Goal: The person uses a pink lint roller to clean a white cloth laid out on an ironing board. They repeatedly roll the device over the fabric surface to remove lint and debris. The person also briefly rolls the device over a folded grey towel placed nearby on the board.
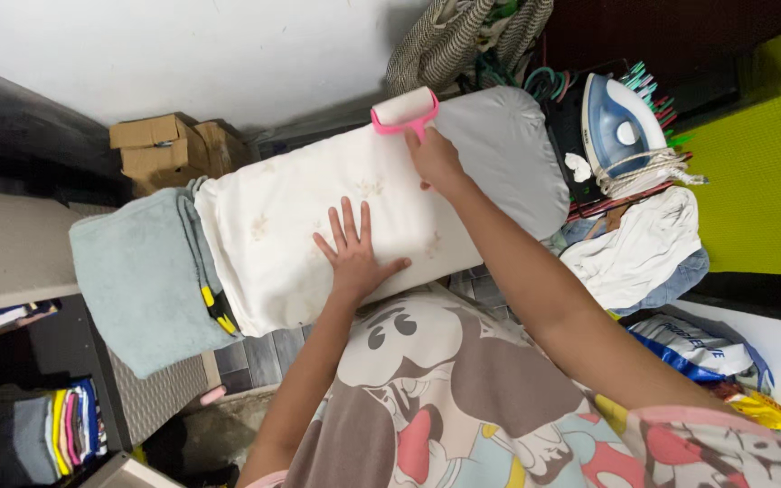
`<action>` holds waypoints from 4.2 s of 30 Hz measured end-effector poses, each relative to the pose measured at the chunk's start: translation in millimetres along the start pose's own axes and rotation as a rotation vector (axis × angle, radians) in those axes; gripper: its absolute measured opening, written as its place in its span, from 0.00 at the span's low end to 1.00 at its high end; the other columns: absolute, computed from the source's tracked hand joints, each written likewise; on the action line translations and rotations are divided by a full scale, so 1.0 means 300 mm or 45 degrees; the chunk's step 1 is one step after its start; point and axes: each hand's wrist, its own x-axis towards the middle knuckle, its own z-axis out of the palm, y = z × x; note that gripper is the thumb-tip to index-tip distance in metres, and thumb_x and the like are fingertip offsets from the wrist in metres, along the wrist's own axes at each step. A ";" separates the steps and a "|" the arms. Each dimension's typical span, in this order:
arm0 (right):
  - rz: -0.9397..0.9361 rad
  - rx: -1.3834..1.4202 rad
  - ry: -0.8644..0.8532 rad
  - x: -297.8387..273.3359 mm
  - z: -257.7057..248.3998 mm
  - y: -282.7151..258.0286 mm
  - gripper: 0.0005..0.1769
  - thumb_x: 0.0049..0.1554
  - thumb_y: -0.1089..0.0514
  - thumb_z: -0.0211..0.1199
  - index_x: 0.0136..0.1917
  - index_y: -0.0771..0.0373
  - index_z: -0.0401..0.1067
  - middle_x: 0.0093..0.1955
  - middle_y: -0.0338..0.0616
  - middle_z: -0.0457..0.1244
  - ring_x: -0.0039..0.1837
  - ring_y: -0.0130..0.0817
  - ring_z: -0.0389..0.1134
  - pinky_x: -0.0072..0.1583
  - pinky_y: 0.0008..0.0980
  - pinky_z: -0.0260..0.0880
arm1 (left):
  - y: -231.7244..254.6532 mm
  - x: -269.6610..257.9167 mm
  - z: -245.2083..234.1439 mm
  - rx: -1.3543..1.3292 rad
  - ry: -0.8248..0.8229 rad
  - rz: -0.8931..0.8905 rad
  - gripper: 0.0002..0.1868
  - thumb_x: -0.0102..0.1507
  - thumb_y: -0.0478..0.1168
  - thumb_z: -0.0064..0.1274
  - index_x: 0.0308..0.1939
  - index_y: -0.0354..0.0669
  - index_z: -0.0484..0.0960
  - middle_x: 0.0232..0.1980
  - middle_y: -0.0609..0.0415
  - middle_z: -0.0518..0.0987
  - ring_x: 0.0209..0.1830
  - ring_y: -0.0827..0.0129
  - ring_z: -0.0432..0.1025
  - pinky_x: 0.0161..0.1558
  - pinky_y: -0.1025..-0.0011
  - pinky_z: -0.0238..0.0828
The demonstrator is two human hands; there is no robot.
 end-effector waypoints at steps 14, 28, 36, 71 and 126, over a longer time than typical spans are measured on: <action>-0.179 -0.145 -0.057 -0.520 -0.142 0.667 0.25 0.61 0.38 0.58 0.53 0.63 0.76 0.41 0.57 0.70 0.45 0.57 0.72 0.48 0.49 0.69 | -0.250 -0.213 -0.103 0.333 0.395 -0.492 0.54 0.66 0.71 0.47 0.82 0.40 0.47 0.85 0.38 0.39 0.84 0.44 0.31 0.72 0.29 0.21; -0.783 -0.263 0.359 -0.290 -0.011 0.453 0.30 0.59 0.55 0.65 0.74 0.55 0.69 0.51 0.54 0.61 0.52 0.51 0.65 0.55 0.45 0.66 | -0.316 -0.405 -0.168 0.218 0.729 -1.004 0.43 0.59 0.57 0.61 0.70 0.36 0.65 0.61 0.40 0.66 0.61 0.45 0.61 0.55 0.48 0.57; -0.625 -0.012 0.328 -0.028 -0.078 0.487 0.13 0.58 0.57 0.66 0.55 0.64 0.77 0.41 0.53 0.69 0.43 0.44 0.70 0.50 0.43 0.68 | -0.503 -0.305 -0.056 -0.148 0.919 -0.834 0.14 0.70 0.45 0.52 0.46 0.35 0.75 0.45 0.43 0.75 0.48 0.47 0.70 0.46 0.50 0.64; -0.114 -0.154 -0.435 -0.449 -0.119 0.311 0.24 0.54 0.45 0.68 0.57 0.61 0.72 0.36 0.44 0.64 0.30 0.30 0.61 0.36 0.47 0.64 | -0.496 -0.309 -0.040 -0.673 0.923 -0.858 0.16 0.62 0.50 0.62 0.41 0.40 0.81 0.33 0.49 0.83 0.30 0.58 0.78 0.37 0.64 0.73; -0.352 -0.817 -0.722 -0.365 0.371 0.089 0.36 0.65 0.31 0.50 0.54 0.68 0.77 0.44 0.68 0.71 0.47 0.53 0.74 0.52 0.48 0.72 | -0.601 -0.327 -0.061 -0.779 0.725 -0.761 0.14 0.64 0.49 0.58 0.37 0.42 0.80 0.27 0.50 0.79 0.26 0.57 0.74 0.32 0.60 0.69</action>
